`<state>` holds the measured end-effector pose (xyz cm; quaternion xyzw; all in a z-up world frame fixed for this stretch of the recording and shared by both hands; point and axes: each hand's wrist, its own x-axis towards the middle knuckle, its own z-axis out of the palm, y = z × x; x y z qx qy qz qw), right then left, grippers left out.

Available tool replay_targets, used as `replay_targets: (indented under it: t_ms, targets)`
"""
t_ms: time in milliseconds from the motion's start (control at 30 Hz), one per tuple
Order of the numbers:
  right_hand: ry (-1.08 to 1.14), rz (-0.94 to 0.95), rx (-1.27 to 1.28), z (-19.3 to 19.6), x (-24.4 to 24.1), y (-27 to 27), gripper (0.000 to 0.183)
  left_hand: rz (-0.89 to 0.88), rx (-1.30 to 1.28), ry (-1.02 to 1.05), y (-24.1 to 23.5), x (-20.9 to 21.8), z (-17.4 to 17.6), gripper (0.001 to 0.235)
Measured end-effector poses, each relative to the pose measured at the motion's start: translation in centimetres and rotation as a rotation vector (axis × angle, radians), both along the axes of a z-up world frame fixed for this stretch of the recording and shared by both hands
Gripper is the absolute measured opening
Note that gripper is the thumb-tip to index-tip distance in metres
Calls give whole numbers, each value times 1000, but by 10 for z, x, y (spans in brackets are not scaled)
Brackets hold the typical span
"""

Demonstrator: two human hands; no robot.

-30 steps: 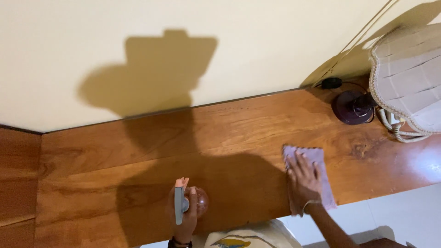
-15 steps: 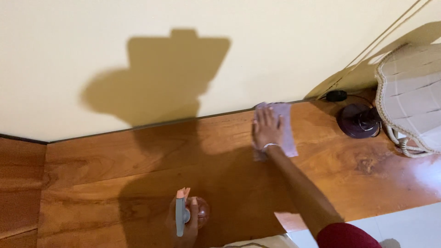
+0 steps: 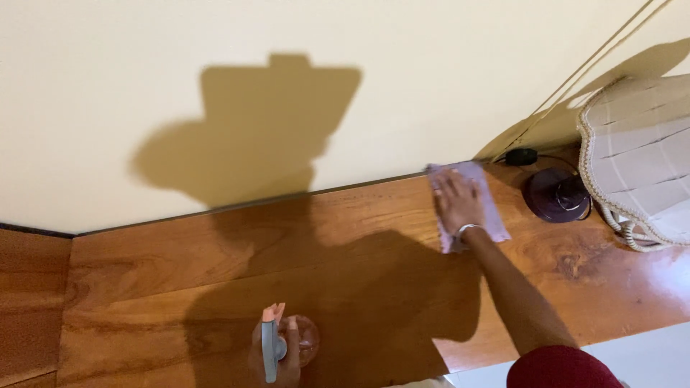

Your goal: Cleaning a wooden dresser using a cleaning spray and a cloth.

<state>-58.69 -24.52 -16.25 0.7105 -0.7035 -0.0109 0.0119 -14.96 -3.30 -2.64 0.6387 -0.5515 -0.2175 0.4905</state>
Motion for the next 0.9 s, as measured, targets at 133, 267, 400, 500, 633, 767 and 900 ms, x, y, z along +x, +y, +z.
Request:
replay_targets:
  t_ms: [133,267,400,500,633,767,900]
  targets:
    - [-54,-212,28,20,-28,4,58,22,-100,-77,9,8,-13,52]
    - [-170,-414,122,32,2,1,62,18,-37,-85,17,19,-15,56]
    - [-117,-359,69,28,47,10,65,30,-13,-39,17,33,-9,48]
    - [-106,-355,153,50,99,15,65,10,60,-62,15,46,0,42]
    - [-47,-242,204,52,161,18,64,12,128,-29,14,66,15,44]
    - [-59,-116,105,20,223,13,65,-29,93,545,19,91,7,41]
    - [-131,-61,92,41,316,14,65,142,29,68,25,140,-9,41]
